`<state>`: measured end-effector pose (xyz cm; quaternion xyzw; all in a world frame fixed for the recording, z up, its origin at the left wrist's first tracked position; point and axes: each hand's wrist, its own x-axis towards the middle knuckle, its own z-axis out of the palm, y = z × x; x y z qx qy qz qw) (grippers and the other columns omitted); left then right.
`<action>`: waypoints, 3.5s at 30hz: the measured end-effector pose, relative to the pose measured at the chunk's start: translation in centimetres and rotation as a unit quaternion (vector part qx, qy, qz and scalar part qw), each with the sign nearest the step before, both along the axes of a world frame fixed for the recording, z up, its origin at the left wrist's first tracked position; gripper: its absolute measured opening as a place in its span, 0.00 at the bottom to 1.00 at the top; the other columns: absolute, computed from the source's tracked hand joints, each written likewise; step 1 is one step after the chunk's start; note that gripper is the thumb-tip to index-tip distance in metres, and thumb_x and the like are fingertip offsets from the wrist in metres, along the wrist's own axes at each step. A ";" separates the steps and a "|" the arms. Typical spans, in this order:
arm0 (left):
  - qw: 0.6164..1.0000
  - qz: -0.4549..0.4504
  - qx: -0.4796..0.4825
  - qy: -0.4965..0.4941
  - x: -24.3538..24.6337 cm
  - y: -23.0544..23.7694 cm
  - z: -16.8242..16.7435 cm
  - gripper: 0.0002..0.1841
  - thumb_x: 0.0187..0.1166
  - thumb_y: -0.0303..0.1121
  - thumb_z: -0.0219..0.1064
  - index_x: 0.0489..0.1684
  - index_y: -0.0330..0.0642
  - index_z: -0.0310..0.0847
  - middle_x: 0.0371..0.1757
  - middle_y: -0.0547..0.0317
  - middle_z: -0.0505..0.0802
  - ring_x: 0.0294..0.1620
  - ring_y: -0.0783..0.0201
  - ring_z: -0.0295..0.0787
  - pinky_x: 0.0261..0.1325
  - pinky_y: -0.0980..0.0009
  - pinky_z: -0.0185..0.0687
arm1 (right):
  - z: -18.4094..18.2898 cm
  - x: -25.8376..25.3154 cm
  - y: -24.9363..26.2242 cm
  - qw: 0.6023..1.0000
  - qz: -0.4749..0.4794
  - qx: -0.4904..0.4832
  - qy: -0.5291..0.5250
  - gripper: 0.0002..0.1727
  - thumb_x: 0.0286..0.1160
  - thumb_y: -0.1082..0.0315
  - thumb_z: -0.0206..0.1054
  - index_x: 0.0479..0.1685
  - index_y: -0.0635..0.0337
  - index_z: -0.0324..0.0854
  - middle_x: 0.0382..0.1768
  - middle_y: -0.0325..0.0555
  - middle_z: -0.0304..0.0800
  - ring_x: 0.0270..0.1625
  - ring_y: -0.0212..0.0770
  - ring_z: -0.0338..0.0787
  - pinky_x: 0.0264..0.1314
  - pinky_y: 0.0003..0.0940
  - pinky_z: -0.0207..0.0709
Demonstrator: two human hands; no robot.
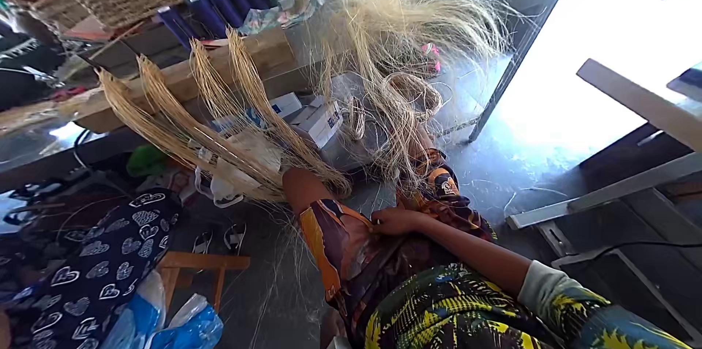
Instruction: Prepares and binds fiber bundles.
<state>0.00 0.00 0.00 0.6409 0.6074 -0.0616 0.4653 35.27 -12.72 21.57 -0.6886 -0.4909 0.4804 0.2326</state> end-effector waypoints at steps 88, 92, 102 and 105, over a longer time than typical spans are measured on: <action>0.745 0.111 0.225 -0.618 29.0 4.7 31.9 0.06 0.85 0.27 0.63 0.44 0.34 0.85 0.36 0.61 0.93 0.38 0.69 0.90 0.48 0.71 0.87 | 8.0 11.6 -6.0 0.738 -0.466 0.485 -0.060 0.14 0.87 0.67 0.60 0.58 0.70 0.81 0.46 0.50 0.89 0.39 0.34 0.88 0.47 0.35 0.86; 0.732 0.112 0.212 -0.637 28.3 5.9 32.9 0.05 0.83 0.26 0.65 0.39 0.37 0.87 0.33 0.63 0.93 0.36 0.69 0.91 0.48 0.71 0.88 | 8.1 12.8 -8.0 0.694 -0.490 0.527 -0.028 0.08 0.85 0.67 0.63 0.52 0.60 0.83 0.36 0.35 0.88 0.30 0.24 0.85 0.39 0.24 0.85; 0.713 0.128 0.169 -0.668 27.0 7.3 33.8 0.14 0.91 0.28 0.52 0.47 0.37 0.87 0.40 0.60 0.96 0.37 0.68 0.94 0.43 0.72 0.91 | 8.6 13.2 -8.6 0.665 -0.525 0.529 0.045 0.11 0.90 0.66 0.56 0.52 0.57 0.85 0.38 0.33 0.94 0.27 0.23 0.88 0.34 0.20 0.84; 0.721 0.145 0.185 -0.652 26.3 8.2 34.1 0.10 0.89 0.27 0.57 0.44 0.39 0.86 0.37 0.62 0.95 0.37 0.69 0.92 0.45 0.73 0.89 | 8.8 13.2 -9.1 0.671 -0.532 0.516 0.036 0.12 0.91 0.66 0.56 0.53 0.58 0.85 0.35 0.33 0.94 0.26 0.23 0.88 0.32 0.19 0.84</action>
